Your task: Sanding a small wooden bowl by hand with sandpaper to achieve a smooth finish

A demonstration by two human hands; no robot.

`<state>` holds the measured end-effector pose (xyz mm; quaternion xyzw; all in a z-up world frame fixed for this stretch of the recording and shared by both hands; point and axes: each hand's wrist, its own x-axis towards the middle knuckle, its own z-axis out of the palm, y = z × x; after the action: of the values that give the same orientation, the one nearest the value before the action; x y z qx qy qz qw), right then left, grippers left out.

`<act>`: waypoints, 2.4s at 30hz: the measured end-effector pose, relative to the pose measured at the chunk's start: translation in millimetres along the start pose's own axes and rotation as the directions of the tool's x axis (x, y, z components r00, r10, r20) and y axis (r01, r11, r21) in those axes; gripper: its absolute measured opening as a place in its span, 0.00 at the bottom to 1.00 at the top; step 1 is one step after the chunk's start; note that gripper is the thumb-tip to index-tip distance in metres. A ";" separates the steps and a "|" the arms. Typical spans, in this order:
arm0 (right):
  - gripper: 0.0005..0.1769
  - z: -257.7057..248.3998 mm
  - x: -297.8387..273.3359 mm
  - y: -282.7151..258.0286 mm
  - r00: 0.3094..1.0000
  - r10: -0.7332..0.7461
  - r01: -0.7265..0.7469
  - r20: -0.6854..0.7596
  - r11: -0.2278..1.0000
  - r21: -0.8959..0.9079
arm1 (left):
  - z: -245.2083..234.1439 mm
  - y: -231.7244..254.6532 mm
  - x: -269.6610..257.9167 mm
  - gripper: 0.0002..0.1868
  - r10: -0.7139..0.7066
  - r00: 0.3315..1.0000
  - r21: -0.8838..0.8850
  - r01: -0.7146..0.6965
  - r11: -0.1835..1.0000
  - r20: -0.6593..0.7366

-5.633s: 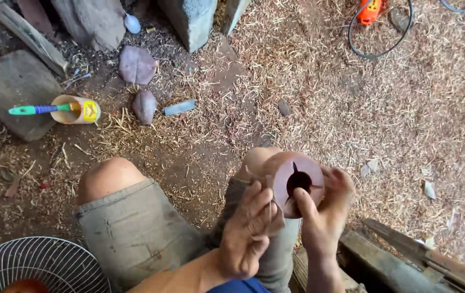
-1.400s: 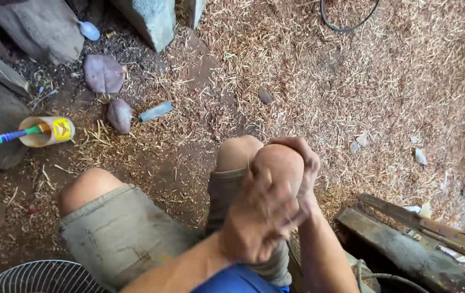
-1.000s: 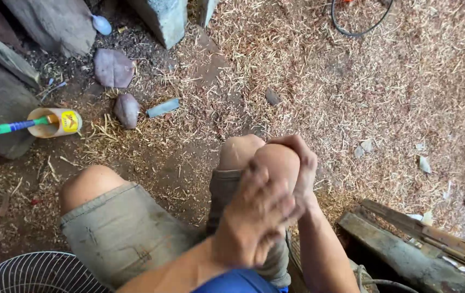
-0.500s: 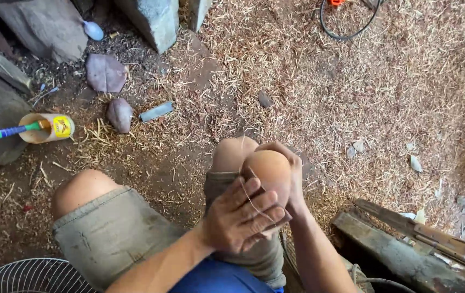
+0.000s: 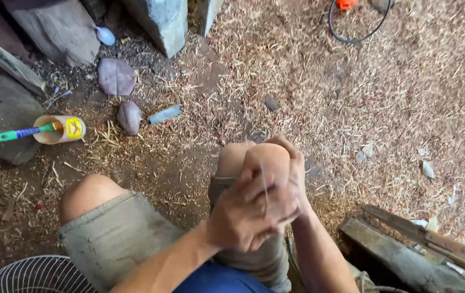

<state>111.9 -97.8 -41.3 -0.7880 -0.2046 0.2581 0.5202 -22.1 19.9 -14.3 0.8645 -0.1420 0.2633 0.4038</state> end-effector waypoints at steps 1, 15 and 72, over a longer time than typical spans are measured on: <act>0.17 3.1 -4.3 2.7 1.000 0.018 -0.018 -0.011 1.000 0.002 | -12.9 -2.8 26.4 0.21 -0.099 0.987 -0.088 0.089 0.992 -0.124; 0.20 5.3 3.9 -9.2 0.888 -0.460 0.447 -0.011 0.868 -0.216 | -23.2 -16.7 34.0 0.17 -0.276 0.948 -0.315 0.215 0.924 -0.162; 0.13 -7.2 1.8 -15.2 0.996 0.065 -0.070 -0.053 0.992 -0.102 | -3.5 -7.7 -12.1 0.24 -0.027 0.998 -0.026 0.025 0.999 -0.060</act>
<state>116.9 -96.1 -25.2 -0.8265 -0.1777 0.2449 0.4746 -29.6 27.9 -24.2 0.8527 -0.1218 0.2823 0.4224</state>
